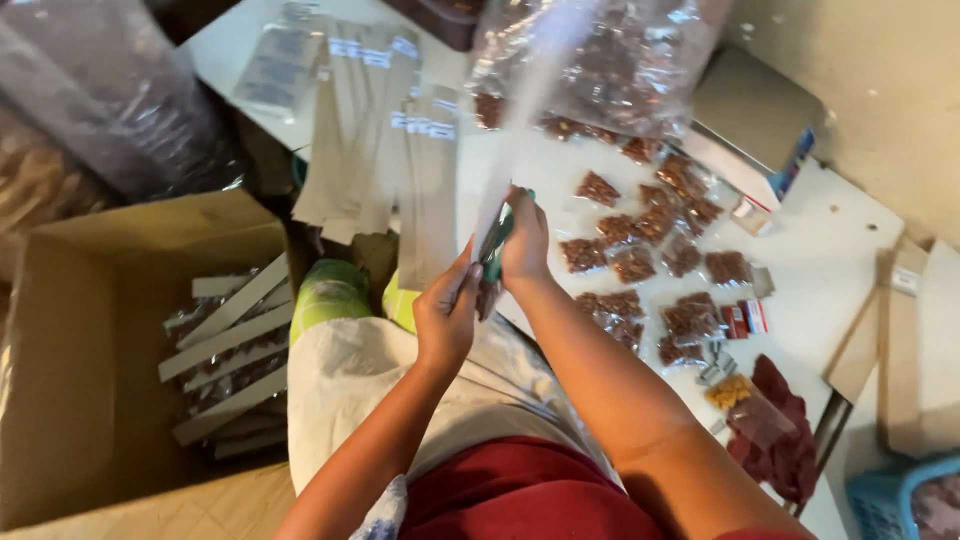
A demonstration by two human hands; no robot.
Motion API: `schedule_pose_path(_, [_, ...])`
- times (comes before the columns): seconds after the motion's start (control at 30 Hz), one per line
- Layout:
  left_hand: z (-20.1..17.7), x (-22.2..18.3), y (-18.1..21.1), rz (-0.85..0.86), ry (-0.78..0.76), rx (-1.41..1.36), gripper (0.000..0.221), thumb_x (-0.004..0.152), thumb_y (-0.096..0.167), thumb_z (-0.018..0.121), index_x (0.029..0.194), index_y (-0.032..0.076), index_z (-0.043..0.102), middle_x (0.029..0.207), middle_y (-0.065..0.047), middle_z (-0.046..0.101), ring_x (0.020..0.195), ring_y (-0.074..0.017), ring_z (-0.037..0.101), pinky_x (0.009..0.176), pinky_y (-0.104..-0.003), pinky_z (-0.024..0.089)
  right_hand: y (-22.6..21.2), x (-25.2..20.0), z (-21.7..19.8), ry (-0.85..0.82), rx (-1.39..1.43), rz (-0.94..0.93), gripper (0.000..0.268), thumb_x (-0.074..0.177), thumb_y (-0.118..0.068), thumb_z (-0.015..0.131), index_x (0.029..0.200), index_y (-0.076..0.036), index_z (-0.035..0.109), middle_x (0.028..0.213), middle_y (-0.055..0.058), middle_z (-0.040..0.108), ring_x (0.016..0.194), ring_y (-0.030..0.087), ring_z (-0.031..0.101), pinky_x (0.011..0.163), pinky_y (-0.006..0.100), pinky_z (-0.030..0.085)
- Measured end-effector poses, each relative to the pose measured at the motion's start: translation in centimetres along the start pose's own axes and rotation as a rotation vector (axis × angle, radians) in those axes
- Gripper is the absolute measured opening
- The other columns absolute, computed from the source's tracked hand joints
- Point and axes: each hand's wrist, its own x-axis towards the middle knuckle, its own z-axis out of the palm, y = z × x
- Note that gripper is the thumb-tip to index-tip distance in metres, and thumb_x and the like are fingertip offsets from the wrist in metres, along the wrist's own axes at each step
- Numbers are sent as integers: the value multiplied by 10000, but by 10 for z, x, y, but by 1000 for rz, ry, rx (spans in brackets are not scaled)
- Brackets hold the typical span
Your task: Stapling small plastic bags of nuts onto a cardboard display strip using a handheld stapler.
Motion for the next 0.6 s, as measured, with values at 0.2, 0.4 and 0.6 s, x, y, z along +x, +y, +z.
schedule_pose_path(0.2, [-19,24,-33,-480,-122,-115,346,980,224,713,1298,91,711,1227,-144,738,1145,-176,654,1046,-412,512,-99,-20,-68,178,-877,92,637,654,-398,864,1185,-111,661,1121,163,677,1143,409,634,841,590,463])
schedule_pose_path(0.4, [-34,30,-27,-440,-272,-369,529,957,106,694,1460,103,529,1185,-209,727,1065,-250,703,989,-457,561,-123,31,-195,-111,-1861,-57,673,806,-392,823,1386,-99,650,1406,247,552,1222,455,640,1023,518,523])
schedule_pose_path(0.6, [-18,24,28,-475,-234,-199,467,920,141,733,1356,27,613,990,-197,740,916,-222,678,829,-412,599,-109,16,-187,-214,-1554,-419,353,837,-379,786,1133,-199,722,1040,120,752,1066,370,700,887,488,574])
